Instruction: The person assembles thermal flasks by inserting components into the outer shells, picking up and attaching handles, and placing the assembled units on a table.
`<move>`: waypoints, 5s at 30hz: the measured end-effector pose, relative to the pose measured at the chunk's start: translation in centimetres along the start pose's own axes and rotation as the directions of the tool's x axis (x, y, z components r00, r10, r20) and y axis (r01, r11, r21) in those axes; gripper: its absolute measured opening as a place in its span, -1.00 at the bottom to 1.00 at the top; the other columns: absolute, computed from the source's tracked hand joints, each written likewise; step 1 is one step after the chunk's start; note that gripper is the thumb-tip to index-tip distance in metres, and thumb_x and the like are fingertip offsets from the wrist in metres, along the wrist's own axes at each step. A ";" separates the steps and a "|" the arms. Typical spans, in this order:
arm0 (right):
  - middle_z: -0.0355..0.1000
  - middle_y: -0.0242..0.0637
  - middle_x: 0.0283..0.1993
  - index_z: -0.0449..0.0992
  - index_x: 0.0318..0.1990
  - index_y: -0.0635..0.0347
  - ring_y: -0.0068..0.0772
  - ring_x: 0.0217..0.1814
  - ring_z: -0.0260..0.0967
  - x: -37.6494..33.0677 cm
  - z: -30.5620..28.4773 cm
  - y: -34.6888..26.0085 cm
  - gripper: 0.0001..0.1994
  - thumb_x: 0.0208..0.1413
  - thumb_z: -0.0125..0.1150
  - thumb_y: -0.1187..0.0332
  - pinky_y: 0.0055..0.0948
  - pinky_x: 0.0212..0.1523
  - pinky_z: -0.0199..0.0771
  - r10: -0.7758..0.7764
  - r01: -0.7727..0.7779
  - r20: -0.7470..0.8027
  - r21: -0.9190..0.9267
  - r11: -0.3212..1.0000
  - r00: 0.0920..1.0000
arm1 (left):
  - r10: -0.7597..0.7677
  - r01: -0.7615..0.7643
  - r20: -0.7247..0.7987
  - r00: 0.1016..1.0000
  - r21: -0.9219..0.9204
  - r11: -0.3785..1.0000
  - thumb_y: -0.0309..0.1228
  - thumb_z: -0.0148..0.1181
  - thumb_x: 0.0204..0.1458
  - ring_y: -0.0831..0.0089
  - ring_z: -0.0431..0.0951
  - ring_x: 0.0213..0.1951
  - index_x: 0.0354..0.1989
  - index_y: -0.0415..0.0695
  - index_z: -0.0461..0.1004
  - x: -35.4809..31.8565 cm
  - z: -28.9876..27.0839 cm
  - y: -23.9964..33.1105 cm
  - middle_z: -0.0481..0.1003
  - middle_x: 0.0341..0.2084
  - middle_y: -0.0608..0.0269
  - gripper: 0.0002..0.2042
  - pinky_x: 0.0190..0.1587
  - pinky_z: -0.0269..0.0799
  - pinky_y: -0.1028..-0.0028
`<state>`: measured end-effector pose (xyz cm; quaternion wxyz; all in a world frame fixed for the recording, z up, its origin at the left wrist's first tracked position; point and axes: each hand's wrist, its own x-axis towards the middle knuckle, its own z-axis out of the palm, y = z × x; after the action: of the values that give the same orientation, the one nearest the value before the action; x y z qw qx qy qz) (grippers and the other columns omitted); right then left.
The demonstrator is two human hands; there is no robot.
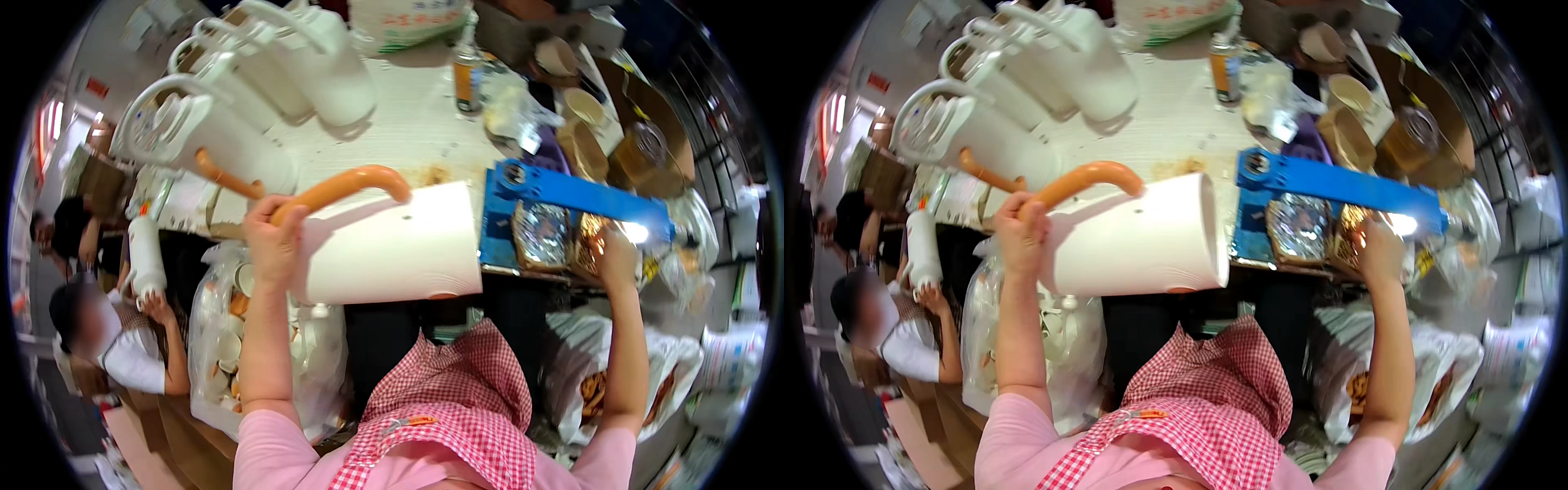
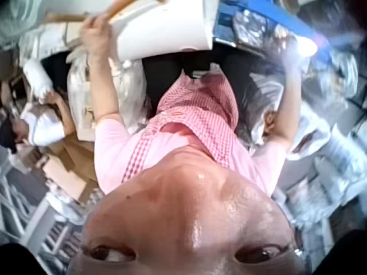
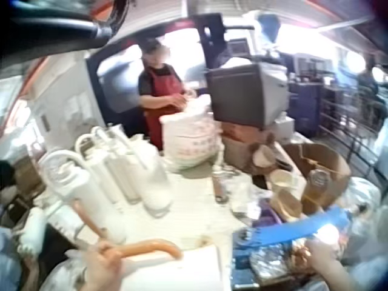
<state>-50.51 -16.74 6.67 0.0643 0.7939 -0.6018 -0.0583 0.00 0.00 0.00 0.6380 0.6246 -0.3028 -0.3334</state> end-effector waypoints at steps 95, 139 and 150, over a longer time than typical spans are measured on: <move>0.56 -0.37 -0.13 0.49 0.03 0.36 -0.65 -0.10 0.42 5.9 -3.5 -30.4 -0.67 0.27 0.23 0.27 -0.53 -0.06 0.46 -0.120 0.165 -0.206 0.945 -0.283 0.971 | 0.546 -0.505 -0.034 0.837 0.337 0.795 -0.30 0.37 0.11 0.78 0.23 -0.59 -0.31 -0.23 0.53 11.3 -1.1 11.3 0.34 -0.63 0.53 -0.77 -0.53 0.03 0.71; 0.57 -0.19 -0.22 0.52 0.03 0.36 -0.42 -0.32 0.56 7.3 -0.5 -25.2 -0.57 0.23 0.17 0.13 -0.43 -0.55 0.64 0.039 0.086 -0.076 0.901 -0.426 0.996 | 0.008 -0.724 0.810 0.587 0.520 0.454 -0.20 0.23 0.21 0.67 0.20 -0.53 -0.23 -0.26 0.54 12.8 14.6 16.4 0.29 -0.61 0.47 -0.70 -0.49 0.15 0.55; 0.57 -0.16 -0.24 0.54 0.02 0.35 -0.39 -0.34 0.56 7.2 -0.8 -25.2 -0.58 0.23 0.16 0.13 -0.43 -0.55 0.64 0.007 0.061 -0.063 0.913 -0.403 0.998 | -0.012 -0.694 0.832 0.555 0.470 0.546 -0.23 0.16 0.27 0.84 0.09 -0.59 -0.14 -0.22 0.51 13.8 13.5 15.6 0.21 -0.61 0.62 -0.73 -0.58 -0.06 0.67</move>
<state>-24.55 -16.94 2.98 -0.6189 0.5030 -0.3566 0.4866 -1.93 -19.16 15.64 0.1769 0.5472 -0.7790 -0.2500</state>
